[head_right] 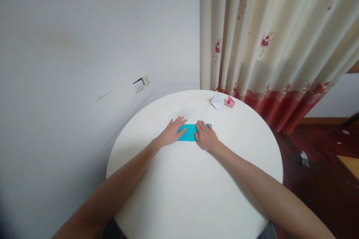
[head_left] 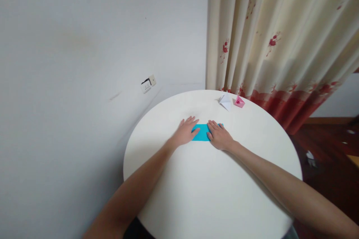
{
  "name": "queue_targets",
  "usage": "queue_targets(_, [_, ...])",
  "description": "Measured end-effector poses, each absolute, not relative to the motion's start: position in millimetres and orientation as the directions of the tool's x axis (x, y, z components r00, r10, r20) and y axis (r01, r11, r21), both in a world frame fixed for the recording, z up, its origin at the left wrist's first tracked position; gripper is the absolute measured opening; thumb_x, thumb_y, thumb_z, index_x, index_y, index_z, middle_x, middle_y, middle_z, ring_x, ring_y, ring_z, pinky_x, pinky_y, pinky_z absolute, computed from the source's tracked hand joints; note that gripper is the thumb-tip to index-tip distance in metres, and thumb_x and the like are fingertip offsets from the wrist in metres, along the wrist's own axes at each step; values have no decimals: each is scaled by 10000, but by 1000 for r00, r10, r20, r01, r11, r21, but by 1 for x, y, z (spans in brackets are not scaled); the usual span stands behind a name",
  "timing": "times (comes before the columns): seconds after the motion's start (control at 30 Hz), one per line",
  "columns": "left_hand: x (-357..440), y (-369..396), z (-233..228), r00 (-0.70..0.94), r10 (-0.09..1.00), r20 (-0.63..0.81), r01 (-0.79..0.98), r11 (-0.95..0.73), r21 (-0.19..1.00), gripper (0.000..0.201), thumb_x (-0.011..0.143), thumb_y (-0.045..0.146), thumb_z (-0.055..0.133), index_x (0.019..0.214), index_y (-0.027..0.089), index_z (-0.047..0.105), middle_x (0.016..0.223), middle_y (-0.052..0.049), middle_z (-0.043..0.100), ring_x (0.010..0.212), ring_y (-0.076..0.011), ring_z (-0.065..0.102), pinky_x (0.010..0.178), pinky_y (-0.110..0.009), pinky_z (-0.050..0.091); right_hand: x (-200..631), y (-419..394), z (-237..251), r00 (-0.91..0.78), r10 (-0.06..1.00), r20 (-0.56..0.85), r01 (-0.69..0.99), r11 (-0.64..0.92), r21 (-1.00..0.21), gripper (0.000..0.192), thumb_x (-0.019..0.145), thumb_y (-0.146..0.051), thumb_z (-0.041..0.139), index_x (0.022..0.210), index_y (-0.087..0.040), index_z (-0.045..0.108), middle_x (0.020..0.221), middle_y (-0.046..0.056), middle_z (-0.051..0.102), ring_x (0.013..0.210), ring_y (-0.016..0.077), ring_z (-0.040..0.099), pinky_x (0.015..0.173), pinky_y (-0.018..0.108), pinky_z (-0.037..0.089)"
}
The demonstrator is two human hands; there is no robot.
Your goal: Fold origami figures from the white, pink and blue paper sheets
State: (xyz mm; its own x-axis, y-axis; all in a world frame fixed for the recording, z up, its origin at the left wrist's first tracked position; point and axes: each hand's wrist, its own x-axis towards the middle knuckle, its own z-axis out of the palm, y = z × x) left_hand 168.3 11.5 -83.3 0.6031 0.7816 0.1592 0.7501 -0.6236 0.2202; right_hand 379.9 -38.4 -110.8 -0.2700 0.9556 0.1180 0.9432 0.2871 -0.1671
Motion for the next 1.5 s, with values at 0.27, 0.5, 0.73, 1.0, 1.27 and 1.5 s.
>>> queue_targets(0.27, [169, 2, -85, 801, 598, 28, 575, -781, 245, 732, 865, 651, 503, 1482, 295, 336, 1575, -102, 292, 1469, -296, 207, 1163, -535, 144, 381, -41, -106, -262, 959, 107, 936, 280, -212, 717, 976, -547, 244, 1514, -74, 273, 1586, 158, 229, 1472, 279, 185, 1173, 481, 160])
queue_targets(0.5, [155, 14, -85, 798, 602, 25, 577, -775, 256, 774, 833, 666, 544, 1483, 297, 341, 1555, -87, 341, 1444, -297, 278, 1165, -506, 165, 392, -46, -97, -366, 928, 76, 898, 373, -235, 836, 894, -693, 359, 1524, -149, 281, 1591, 164, 216, 1464, 323, 195, 1168, 490, 167])
queue_targets(0.73, [150, 12, -73, 817, 576, 18, 547, -784, 292, 763, 796, 559, 668, 1455, 281, 403, 1532, -81, 383, 1423, -299, 324, 1155, -458, 237, 402, -46, -91, -444, 893, 74, 856, 447, -259, 902, 818, -675, 535, 1525, -172, 288, 1572, 172, 262, 1432, 342, 283, 1153, 475, 227])
queue_targets(1.0, [149, 7, -69, 813, 574, 94, 517, -787, 338, 593, 873, 507, 594, 1404, 270, 480, 1457, -57, 495, 1375, -252, 414, 1144, -409, 301, 410, -50, -77, -432, 891, 139, 829, 453, -328, 658, 867, -478, 541, 1453, -200, 434, 1448, 93, 503, 1292, 282, 503, 1055, 379, 394])
queue_targets(1.27, [149, 6, -65, 723, 633, 276, 563, -772, 296, 615, 875, 550, 570, 1400, 241, 486, 1412, -59, 543, 1300, -234, 491, 1122, -368, 348, 422, -53, -60, -409, 898, 163, 743, 431, -512, 440, 891, -347, 502, 1292, -215, 626, 1260, 56, 665, 1067, 267, 642, 954, 350, 462])
queue_targets(1.5, [158, -1, -57, 469, 628, 621, 626, -732, 268, 434, 975, 351, 409, 1385, 227, 479, 1388, -73, 541, 1320, -220, 442, 1134, -413, 327, 423, -43, -60, -276, 922, 272, 643, 388, -661, 386, 911, -415, 429, 776, -168, 693, 721, -6, 669, 683, 179, 571, 683, 286, 469])
